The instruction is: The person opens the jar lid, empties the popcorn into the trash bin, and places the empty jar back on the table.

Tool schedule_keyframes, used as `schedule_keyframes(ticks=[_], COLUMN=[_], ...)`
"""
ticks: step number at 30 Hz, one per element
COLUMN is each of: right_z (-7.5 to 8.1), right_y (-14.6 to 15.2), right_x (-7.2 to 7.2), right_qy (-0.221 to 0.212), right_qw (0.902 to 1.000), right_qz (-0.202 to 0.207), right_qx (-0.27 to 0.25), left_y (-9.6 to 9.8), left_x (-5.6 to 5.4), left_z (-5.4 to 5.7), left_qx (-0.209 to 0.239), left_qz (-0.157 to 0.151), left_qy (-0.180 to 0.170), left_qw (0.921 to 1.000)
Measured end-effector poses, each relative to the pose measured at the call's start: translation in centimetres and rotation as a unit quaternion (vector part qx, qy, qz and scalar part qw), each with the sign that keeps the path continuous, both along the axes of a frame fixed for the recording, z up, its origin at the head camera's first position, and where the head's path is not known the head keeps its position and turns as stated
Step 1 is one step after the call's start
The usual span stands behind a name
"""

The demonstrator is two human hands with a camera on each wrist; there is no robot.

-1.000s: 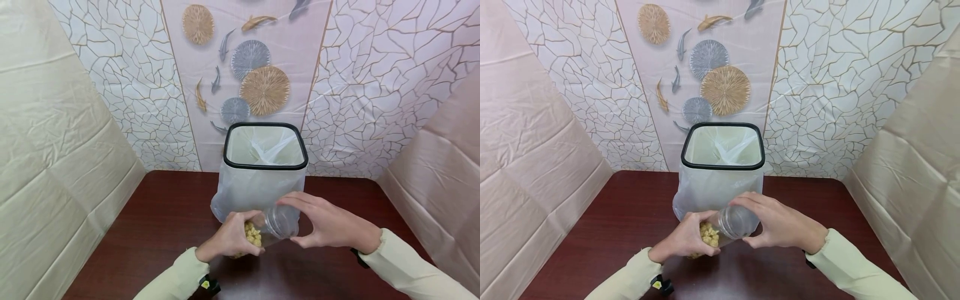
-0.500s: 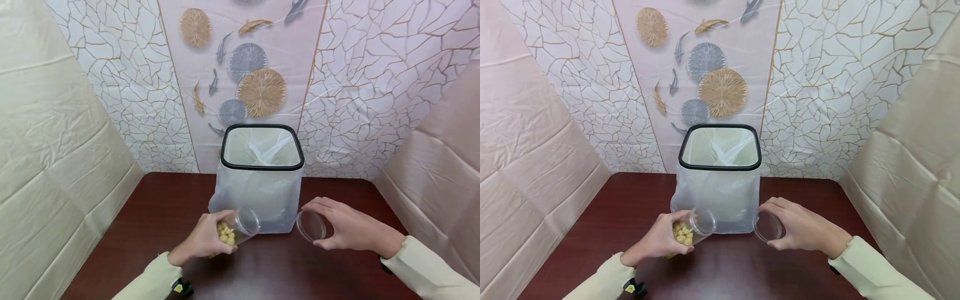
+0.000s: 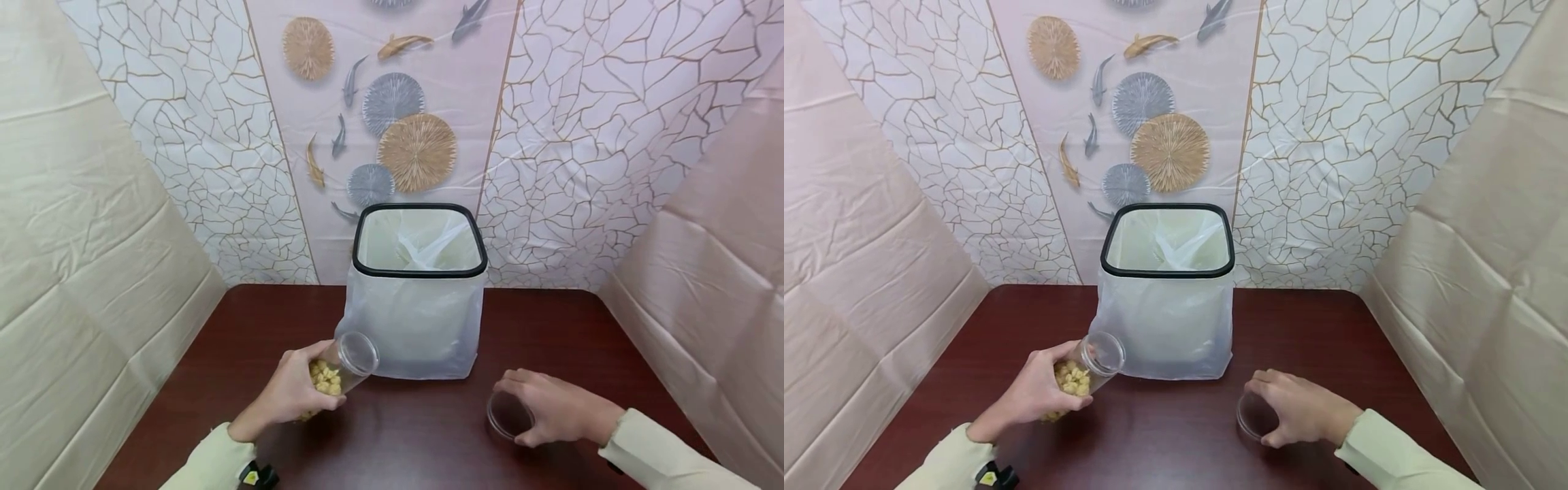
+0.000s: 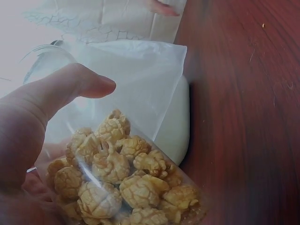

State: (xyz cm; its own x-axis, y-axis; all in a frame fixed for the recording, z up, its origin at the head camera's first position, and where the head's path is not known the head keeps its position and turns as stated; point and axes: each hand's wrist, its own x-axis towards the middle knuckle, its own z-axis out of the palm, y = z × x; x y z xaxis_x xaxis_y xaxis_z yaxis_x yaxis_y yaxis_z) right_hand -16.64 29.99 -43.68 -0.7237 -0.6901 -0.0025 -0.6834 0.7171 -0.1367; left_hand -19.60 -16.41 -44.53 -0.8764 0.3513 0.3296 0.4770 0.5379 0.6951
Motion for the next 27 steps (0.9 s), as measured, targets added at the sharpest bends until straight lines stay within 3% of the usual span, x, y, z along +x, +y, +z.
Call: schedule_keyframes(ticks=[5, 17, 22, 27], right_z=[-1.7, -3.0, -2.6, 0.2], right_y=[0.1, 0.0, -0.1, 0.0], right_x=[0.1, 0.0, -0.1, -0.5], right_qy=[-0.084, -0.069, -0.054, -0.014], right_qw=[0.9957, 0.9975, 0.9984, 0.9988], right_qz=[-0.027, 0.003, -0.009, -0.047], right_qx=[0.026, 0.012, 0.015, 0.005], left_y=[-0.5, -1.1, -1.9, -2.8], left_x=[0.0, 0.1, 0.0, -0.5], left_z=[0.2, 0.2, 0.4, 1.3], left_qx=[-0.003, 0.002, -0.008, -0.020], left_qz=[0.011, 0.006, 0.020, 0.035], left_qy=[-0.008, -0.014, 0.000, 0.017], left_qw=[0.9999, 0.9999, 0.9998, 0.9990])
